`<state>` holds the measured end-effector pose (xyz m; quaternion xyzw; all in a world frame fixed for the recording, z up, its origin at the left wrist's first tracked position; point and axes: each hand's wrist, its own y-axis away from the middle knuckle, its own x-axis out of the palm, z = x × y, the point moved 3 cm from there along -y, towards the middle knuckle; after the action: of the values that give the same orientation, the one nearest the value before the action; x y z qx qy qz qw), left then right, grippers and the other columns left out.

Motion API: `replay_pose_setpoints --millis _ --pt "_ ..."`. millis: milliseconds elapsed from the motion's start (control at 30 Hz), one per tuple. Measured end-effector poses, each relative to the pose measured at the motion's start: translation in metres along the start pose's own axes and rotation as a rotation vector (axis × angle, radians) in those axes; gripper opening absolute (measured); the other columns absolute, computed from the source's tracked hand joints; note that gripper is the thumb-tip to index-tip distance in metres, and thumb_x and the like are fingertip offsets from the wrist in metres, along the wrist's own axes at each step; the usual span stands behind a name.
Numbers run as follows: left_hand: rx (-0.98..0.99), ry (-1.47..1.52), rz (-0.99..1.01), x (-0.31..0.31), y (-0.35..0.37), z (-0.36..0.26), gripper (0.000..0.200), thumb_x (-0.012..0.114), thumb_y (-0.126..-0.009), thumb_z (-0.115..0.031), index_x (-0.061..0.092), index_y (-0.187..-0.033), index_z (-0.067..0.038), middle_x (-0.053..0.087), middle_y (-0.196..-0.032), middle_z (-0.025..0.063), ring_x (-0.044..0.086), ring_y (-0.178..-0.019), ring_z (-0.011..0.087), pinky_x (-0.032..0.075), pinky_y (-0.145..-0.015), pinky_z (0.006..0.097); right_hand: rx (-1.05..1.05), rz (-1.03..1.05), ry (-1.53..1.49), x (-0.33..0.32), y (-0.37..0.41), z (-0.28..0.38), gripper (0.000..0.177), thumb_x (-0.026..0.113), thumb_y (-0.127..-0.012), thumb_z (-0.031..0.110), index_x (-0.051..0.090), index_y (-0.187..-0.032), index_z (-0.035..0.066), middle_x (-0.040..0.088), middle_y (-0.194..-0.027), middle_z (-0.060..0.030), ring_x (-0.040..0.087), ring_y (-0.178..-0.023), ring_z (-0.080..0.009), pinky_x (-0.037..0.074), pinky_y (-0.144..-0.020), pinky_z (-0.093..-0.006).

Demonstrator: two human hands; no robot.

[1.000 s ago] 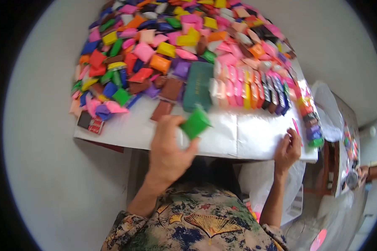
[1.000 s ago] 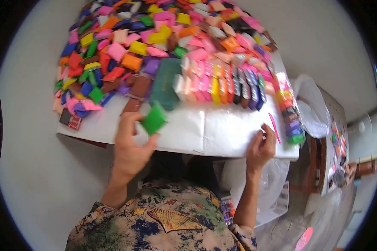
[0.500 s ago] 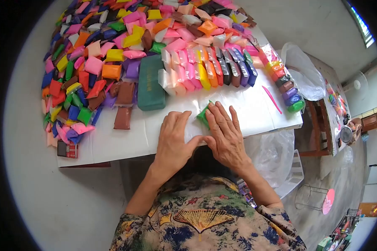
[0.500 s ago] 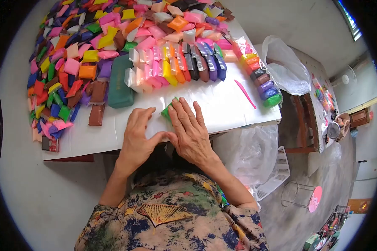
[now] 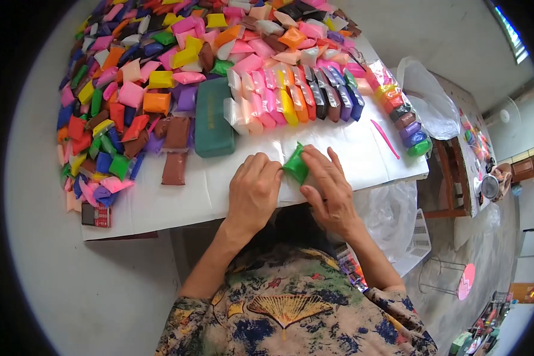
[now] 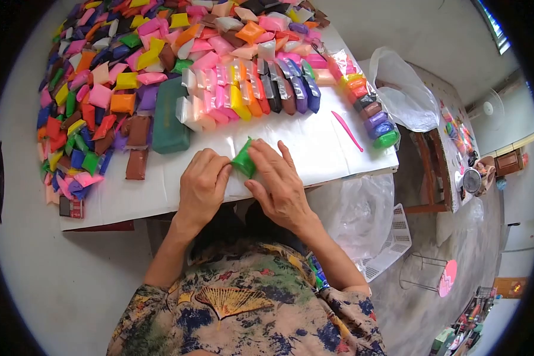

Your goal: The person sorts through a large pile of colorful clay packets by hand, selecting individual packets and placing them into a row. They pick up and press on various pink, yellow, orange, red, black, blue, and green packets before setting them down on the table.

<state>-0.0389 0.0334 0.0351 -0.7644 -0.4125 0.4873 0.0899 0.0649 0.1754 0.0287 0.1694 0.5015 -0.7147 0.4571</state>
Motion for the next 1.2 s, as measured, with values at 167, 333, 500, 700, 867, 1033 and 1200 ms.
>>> replay_pose_setpoints --millis 167,333,500,700,867,1033,1200 --pt "0.047 -0.007 -0.014 0.001 0.006 -0.003 0.007 0.065 -0.082 -0.004 0.06 -0.087 -0.003 0.052 -0.086 0.0107 0.056 -0.084 0.0303 0.047 -0.075 0.0424 0.072 -0.173 0.132 -0.005 0.011 0.005 0.035 0.081 -0.075 0.018 0.06 -0.099 0.005 0.056 -0.121 -0.0148 0.054 -0.118 -0.0337 0.026 -0.115 -0.0594" --pt "0.102 0.022 -0.011 0.0 0.004 -0.007 0.008 0.066 -0.079 -0.001 0.061 -0.086 -0.001 0.053 -0.084 0.0106 0.056 -0.081 0.0304 0.046 -0.072 0.0421 0.019 -0.168 0.273 0.001 0.007 0.008 0.02 0.074 -0.076 0.009 0.058 -0.087 0.006 0.057 -0.112 -0.0103 0.056 -0.109 -0.029 0.027 -0.114 -0.0586" --pt "0.116 -0.042 -0.023 0.004 0.005 -0.012 0.009 0.065 -0.078 0.001 0.061 -0.086 -0.001 0.052 -0.083 0.0103 0.054 -0.079 0.0304 0.044 -0.072 0.042 0.007 -0.178 0.257 0.006 0.009 0.007 0.015 0.069 -0.076 0.004 0.058 -0.087 0.005 0.058 -0.108 -0.0093 0.056 -0.108 -0.0283 0.032 -0.108 -0.0562" --pt "0.145 0.01 -0.081 0.004 0.007 -0.019 0.011 0.064 -0.077 0.005 0.06 -0.086 0.0 0.052 -0.084 0.0113 0.051 -0.077 0.0312 0.043 -0.07 0.0424 0.202 -0.193 0.003 -0.011 0.007 0.011 0.021 0.073 -0.078 0.007 0.059 -0.092 0.001 0.059 -0.101 -0.0106 0.058 -0.087 -0.0258 0.047 -0.078 -0.0388" --pt "0.202 0.073 -0.102 0.013 0.006 -0.031 0.016 0.064 -0.075 0.009 0.06 -0.088 0.001 0.054 -0.088 0.0119 0.051 -0.079 0.031 0.045 -0.07 0.0411 0.708 -0.239 -0.677 -0.022 0.012 -0.002 0.035 0.074 -0.09 0.013 0.061 -0.118 -0.003 0.062 -0.1 -0.0064 0.054 -0.068 -0.0072 0.045 -0.059 -0.0243" --pt "0.3 0.092 -0.126 0.015 -0.007 -0.043 0.022 0.066 -0.075 0.008 0.062 -0.097 0.002 0.056 -0.093 0.0131 0.053 -0.083 0.0313 0.047 -0.074 0.0408 0.864 -0.115 -1.003 -0.044 0.007 -0.018 0.033 0.072 -0.092 0.015 0.063 -0.119 -0.002 0.065 -0.09 0.0001 0.052 -0.07 -0.0029 0.041 -0.059 -0.0187" --pt "0.301 0.103 -0.134 0.021 -0.023 -0.045 0.024 0.068 -0.078 0.005 0.062 -0.101 0.003 0.056 -0.097 0.0142 0.055 -0.087 0.0323 0.047 -0.076 0.0421 0.725 -0.099 -0.805 -0.064 -0.009 -0.026 0.024 0.071 -0.089 0.012 0.066 -0.109 -0.001 0.066 -0.087 0.0003 0.056 -0.074 -0.0043 0.042 -0.062 -0.0198"
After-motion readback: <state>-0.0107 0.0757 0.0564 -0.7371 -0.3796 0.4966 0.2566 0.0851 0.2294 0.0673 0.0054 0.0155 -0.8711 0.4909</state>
